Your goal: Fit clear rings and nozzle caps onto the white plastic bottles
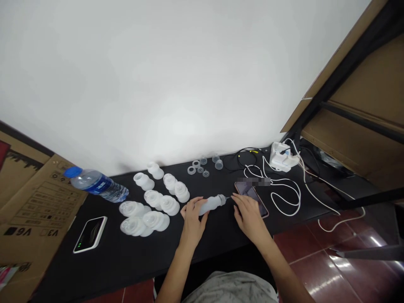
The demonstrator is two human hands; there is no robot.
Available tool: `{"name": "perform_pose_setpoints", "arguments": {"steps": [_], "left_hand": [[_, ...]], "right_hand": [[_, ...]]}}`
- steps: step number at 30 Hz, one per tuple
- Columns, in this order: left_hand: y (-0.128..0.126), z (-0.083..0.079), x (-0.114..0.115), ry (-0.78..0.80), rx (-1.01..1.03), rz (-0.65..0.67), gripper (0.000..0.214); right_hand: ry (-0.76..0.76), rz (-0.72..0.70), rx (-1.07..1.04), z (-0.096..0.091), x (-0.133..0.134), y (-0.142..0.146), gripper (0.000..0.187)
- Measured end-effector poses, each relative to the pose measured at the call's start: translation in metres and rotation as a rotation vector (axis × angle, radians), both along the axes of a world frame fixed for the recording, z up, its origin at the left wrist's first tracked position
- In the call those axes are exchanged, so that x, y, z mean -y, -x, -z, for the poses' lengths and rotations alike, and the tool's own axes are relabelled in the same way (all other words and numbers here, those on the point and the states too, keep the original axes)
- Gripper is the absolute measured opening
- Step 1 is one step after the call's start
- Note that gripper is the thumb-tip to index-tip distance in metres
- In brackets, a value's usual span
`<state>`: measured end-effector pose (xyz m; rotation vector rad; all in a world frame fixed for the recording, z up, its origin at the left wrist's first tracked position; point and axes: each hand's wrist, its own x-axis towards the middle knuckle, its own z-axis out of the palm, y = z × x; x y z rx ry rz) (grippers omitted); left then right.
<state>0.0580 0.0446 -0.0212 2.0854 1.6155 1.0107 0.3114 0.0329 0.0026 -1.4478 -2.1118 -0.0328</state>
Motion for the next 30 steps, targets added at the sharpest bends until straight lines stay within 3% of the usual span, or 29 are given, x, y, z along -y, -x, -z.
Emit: {"name": "perform_pose_setpoints", "arguments": {"steps": [4, 9, 11, 15, 18, 22, 25, 30], "left_hand": [[0.001, 0.003, -0.001, 0.007, 0.040, 0.011, 0.034], [0.003, 0.002, -0.002, 0.042, 0.156, 0.088, 0.032], [0.002, 0.000, -0.001, 0.045, 0.179, 0.097, 0.031], [0.001, -0.008, 0.002, -0.002, 0.208, 0.094, 0.030], [0.000, -0.012, 0.006, -0.038, 0.221, 0.080, 0.033], [0.000, -0.014, 0.009, -0.020, 0.229, 0.090, 0.032], [0.002, -0.015, 0.010, 0.030, 0.233, 0.103, 0.030], [0.005, -0.017, 0.013, 0.149, 0.263, 0.102, 0.029]], "right_hand": [[0.104, -0.002, 0.055, 0.006, -0.020, 0.026, 0.055], [0.248, -0.076, 0.015, 0.001, -0.037, 0.020, 0.028], [0.274, -0.123, -0.045, -0.004, -0.039, 0.014, 0.025], [0.303, -0.182, -0.343, -0.013, -0.041, 0.009, 0.027], [0.405, -0.196, -0.664, -0.014, -0.042, 0.013, 0.028], [0.583, -0.164, -1.112, -0.004, -0.042, 0.028, 0.035], [0.600, -0.106, -1.377, 0.009, -0.039, 0.040, 0.041], [0.589, -0.089, -1.508, 0.018, -0.033, 0.046, 0.048]]}}
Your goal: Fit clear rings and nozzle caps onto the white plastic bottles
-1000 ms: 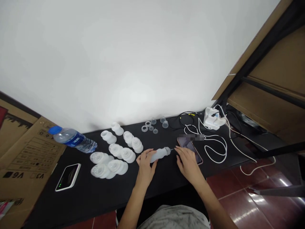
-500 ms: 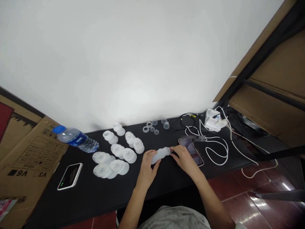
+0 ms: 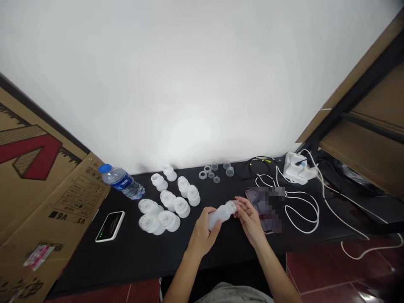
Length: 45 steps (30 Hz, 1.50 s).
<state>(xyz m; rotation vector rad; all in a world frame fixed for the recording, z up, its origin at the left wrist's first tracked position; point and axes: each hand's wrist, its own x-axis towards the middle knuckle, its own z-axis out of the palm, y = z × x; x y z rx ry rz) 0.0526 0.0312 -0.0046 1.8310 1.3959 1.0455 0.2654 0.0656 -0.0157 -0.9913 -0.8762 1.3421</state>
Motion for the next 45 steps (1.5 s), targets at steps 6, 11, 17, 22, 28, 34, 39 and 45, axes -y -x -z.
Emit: {"name": "perform_pose_setpoints", "arguments": {"steps": [6, 11, 17, 22, 28, 34, 39, 45], "left_hand": [[0.002, -0.002, 0.001, 0.062, 0.030, -0.002, 0.033], [0.004, -0.009, -0.001, 0.112, 0.070, 0.020, 0.036], [0.003, -0.013, -0.001, -0.017, 0.017, 0.057, 0.030], [-0.004, -0.007, -0.001, -0.150, -0.012, 0.094, 0.032], [-0.004, -0.005, -0.001, -0.079, -0.005, 0.032, 0.034], [-0.007, 0.000, -0.003, -0.101, -0.007, 0.027, 0.034], [-0.008, 0.002, -0.004, -0.115, -0.001, 0.017, 0.039], [-0.006, 0.004, -0.007, -0.159, -0.018, -0.011, 0.038]], "right_hand": [[0.006, -0.081, 0.029, 0.000, 0.004, -0.007, 0.043], [-0.009, -0.100, 0.061, 0.001, 0.005, -0.009, 0.039], [0.008, -0.056, 0.042, 0.006, 0.005, -0.003, 0.040], [-0.006, 0.038, 0.090, 0.014, 0.006, 0.005, 0.050], [-0.054, -0.014, 0.062, 0.000, 0.009, 0.004, 0.050], [-0.026, -0.014, 0.035, 0.007, 0.004, 0.005, 0.048], [-0.033, -0.025, -0.016, 0.012, 0.003, 0.003, 0.050], [-0.066, -0.028, 0.055, 0.019, 0.003, 0.000, 0.049]]}}
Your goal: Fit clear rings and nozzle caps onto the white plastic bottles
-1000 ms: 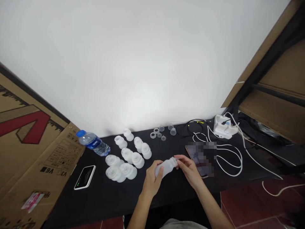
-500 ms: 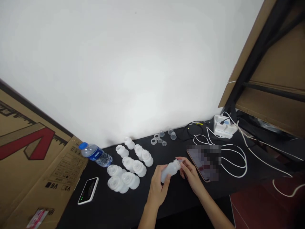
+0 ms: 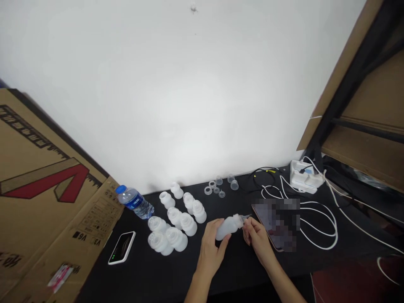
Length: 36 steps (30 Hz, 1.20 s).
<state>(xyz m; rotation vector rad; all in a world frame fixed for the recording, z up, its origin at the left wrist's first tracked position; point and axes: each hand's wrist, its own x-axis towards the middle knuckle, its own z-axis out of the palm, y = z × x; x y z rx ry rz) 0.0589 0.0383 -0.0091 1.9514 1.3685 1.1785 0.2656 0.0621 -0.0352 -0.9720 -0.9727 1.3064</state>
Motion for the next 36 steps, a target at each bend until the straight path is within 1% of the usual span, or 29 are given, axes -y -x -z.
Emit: {"name": "perform_pose_setpoints", "arguments": {"steps": [3, 5, 6, 8, 11, 14, 16, 18, 21, 23, 25, 27, 29, 32, 34, 36], "left_hand": [[0.0005, 0.0005, -0.0006, -0.016, 0.000, -0.003, 0.038], [0.0005, 0.0003, -0.0002, -0.027, -0.020, 0.031, 0.039], [0.0003, 0.0001, 0.0002, -0.038, -0.033, 0.047, 0.039], [-0.0004, 0.0000, 0.0010, -0.078, -0.061, 0.065, 0.040], [-0.0011, 0.0012, 0.0007, -0.142, -0.083, 0.039, 0.040], [-0.0007, 0.0040, -0.0017, -0.147, -0.086, -0.005, 0.039], [-0.0006, 0.0055, -0.0032, -0.161, -0.095, -0.013, 0.040], [-0.0014, 0.0058, -0.0036, -0.212, -0.109, -0.015, 0.039], [-0.0035, 0.0033, -0.0021, -0.278, -0.129, -0.019, 0.039], [-0.0041, 0.0008, -0.0007, -0.263, -0.134, -0.008, 0.041], [-0.0036, -0.0008, 0.0000, -0.212, -0.137, 0.009, 0.041], [-0.0026, -0.0009, -0.0002, -0.176, -0.140, 0.020, 0.038], [-0.0019, 0.0003, -0.0008, -0.193, -0.136, 0.022, 0.037], [-0.0023, 0.0019, -0.0011, -0.267, -0.120, 0.034, 0.038], [-0.0029, 0.0022, -0.0004, -0.290, -0.108, 0.037, 0.040], [-0.0031, 0.0020, 0.0006, -0.270, -0.104, 0.037, 0.044]], "right_hand": [[-0.009, 0.020, -0.023, -0.0008, 0.0011, 0.0001, 0.045], [-0.031, -0.007, -0.004, -0.0023, 0.0009, 0.0002, 0.054], [-0.037, -0.017, 0.020, -0.0025, 0.0004, 0.0002, 0.055], [-0.031, -0.006, 0.067, -0.0012, -0.0011, 0.0003, 0.048], [-0.026, 0.025, 0.045, 0.0007, -0.0019, 0.0006, 0.052], [-0.048, -0.020, 0.034, -0.0020, -0.0002, 0.0008, 0.056], [-0.045, -0.029, 0.074, -0.0049, 0.0007, 0.0016, 0.052], [-0.029, 0.012, 0.102, -0.0064, 0.0008, 0.0027, 0.046], [-0.019, 0.075, 0.101, -0.0069, 0.0011, 0.0038, 0.049], [-0.038, 0.055, 0.083, -0.0077, 0.0021, 0.0030, 0.052], [-0.067, -0.002, 0.076, -0.0084, 0.0030, 0.0013, 0.054], [-0.082, -0.036, 0.090, -0.0075, 0.0030, -0.0004, 0.046], [-0.066, -0.025, 0.107, -0.0048, 0.0021, -0.0010, 0.041], [-0.030, 0.009, 0.099, -0.0018, 0.0011, -0.0002, 0.043], [-0.033, 0.015, 0.088, -0.0036, 0.0018, 0.0005, 0.043], [-0.060, -0.001, 0.075, -0.0085, 0.0037, 0.0005, 0.043]]}}
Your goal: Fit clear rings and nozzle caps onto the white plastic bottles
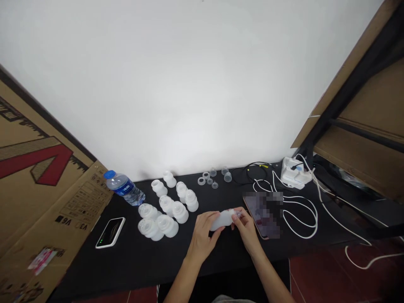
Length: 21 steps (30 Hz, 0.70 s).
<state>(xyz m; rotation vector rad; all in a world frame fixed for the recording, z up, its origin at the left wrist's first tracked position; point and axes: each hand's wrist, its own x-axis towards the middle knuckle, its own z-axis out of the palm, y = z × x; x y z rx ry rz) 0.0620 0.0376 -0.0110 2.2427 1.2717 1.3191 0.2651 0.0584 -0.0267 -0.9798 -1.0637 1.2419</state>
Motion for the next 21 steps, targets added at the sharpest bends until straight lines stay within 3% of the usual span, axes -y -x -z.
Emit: {"name": "perform_pose_setpoints", "arguments": {"steps": [4, 11, 18, 21], "left_hand": [[0.001, 0.000, 0.001, 0.081, -0.005, 0.024, 0.046], [-0.003, -0.003, 0.005, -0.029, -0.057, -0.021, 0.042], [-0.005, -0.011, 0.003, 0.261, 0.019, 0.005, 0.054], [-0.001, -0.014, 0.004, 0.324, 0.065, 0.051, 0.047]], "right_hand": [[-0.010, -0.064, 0.000, -0.007, 0.004, -0.002, 0.049], [0.035, -0.020, 0.089, 0.001, 0.003, -0.003, 0.051], [0.025, -0.012, 0.053, -0.002, 0.004, -0.007, 0.049], [0.024, -0.031, 0.082, -0.001, 0.004, -0.009, 0.047]]}}
